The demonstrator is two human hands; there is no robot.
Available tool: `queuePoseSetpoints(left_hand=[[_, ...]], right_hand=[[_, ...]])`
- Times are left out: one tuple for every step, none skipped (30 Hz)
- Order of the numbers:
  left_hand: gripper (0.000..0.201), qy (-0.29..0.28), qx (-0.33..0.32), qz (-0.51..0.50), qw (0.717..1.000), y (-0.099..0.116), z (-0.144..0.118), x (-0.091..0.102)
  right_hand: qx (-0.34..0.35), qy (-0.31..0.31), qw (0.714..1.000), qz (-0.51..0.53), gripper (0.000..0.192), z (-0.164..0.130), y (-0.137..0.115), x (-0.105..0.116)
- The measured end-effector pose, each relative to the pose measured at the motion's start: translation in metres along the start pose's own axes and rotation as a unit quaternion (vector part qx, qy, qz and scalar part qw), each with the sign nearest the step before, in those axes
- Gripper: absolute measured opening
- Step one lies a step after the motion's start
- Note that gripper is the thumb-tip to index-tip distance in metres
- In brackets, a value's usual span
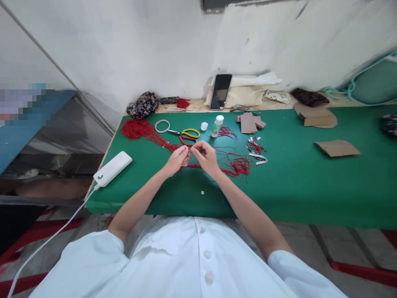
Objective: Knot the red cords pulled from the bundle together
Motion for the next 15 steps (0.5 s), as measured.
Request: queuePoseSetpoints(left_hand=[[0.048, -0.005, 0.001, -0.001, 1.0, 0.0, 0.0001, -0.0006], [0.048, -0.012, 0.002, -0.001, 1.0, -0.0001, 0.0001, -0.0016], [0.047, -0.02, 0.003, -0.003, 1.0, -0.0002, 0.0001, -0.0026], [0.047, -0.027, 0.003, -0.004, 1.0, -0.0004, 0.0001, -0.0035], [0.047, -0.032, 0.004, -0.005, 0.999, -0.0005, 0.0, -0.0042], [0.047, -0.035, 0.004, -0.005, 0.999, -0.0007, 0.0, -0.0046], [0.047, -0.035, 0.003, -0.006, 0.999, -0.0009, -0.0001, -0.0046], [0.047, -0.034, 0.003, -0.006, 0.999, -0.0011, -0.0001, -0.0043], [0.047, -0.03, 0.003, -0.007, 1.0, -0.0013, -0.0001, -0.0037], [0.047, -0.024, 0.003, -0.008, 1.0, -0.0015, 0.0, -0.0028], [0.047, -0.017, 0.003, -0.008, 1.0, -0.0016, 0.0, -0.0016], [0.047, -0.01, 0.003, -0.009, 1.0, -0.0017, 0.0001, -0.0005], [0.048, -0.005, 0.002, -0.009, 1.0, -0.0016, 0.0002, 0.0005], [0.048, -0.001, 0.001, -0.009, 1.0, -0.0014, 0.0002, 0.0012], [0.048, 0.0, 0.0, -0.009, 1.0, -0.0013, 0.0003, 0.0017]], right_hand=[[-0.001, 0.001, 1.0, -0.003, 0.014, -0.0001, 0.0001, 0.0001], [-0.003, 0.001, 1.0, -0.006, 0.014, -0.0003, 0.0003, -0.0001], [-0.003, -0.001, 1.0, -0.008, 0.013, -0.0005, 0.0004, -0.0004], [-0.003, -0.004, 1.0, -0.01, 0.013, -0.0006, 0.0004, -0.0009], [-0.003, -0.006, 1.0, -0.011, 0.013, -0.0007, 0.0004, -0.0013], [-0.002, -0.009, 1.0, -0.012, 0.014, -0.0007, 0.0002, -0.0017], [-0.001, -0.01, 1.0, -0.013, 0.014, -0.0007, -0.0001, -0.0021], [-0.001, -0.011, 1.0, -0.012, 0.014, -0.0006, -0.0004, -0.0023], [-0.003, -0.013, 1.0, -0.008, 0.013, -0.0005, -0.0006, -0.0027], [-0.005, -0.015, 1.0, -0.001, 0.013, -0.0004, -0.0008, -0.0033], [-0.007, -0.019, 1.0, 0.008, 0.013, -0.0004, -0.001, -0.0041], [-0.01, -0.024, 1.0, 0.017, 0.012, -0.0004, -0.0013, -0.0051], [-0.011, -0.028, 0.999, 0.025, 0.012, -0.0005, -0.0017, -0.0061], [-0.012, -0.031, 0.999, 0.031, 0.012, -0.0006, -0.0021, -0.0069], [-0.013, -0.033, 0.999, 0.034, 0.012, -0.0007, -0.0023, -0.0075]])
Point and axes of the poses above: each hand's wrist, its own z-axis towards the middle knuckle, its own x-axis out of the back of the hand, y = z × x, the point moved 7 cm from there along z, towards the middle knuckle, and after that the axes turned 11 degrees about z, right-handed, at the moved point
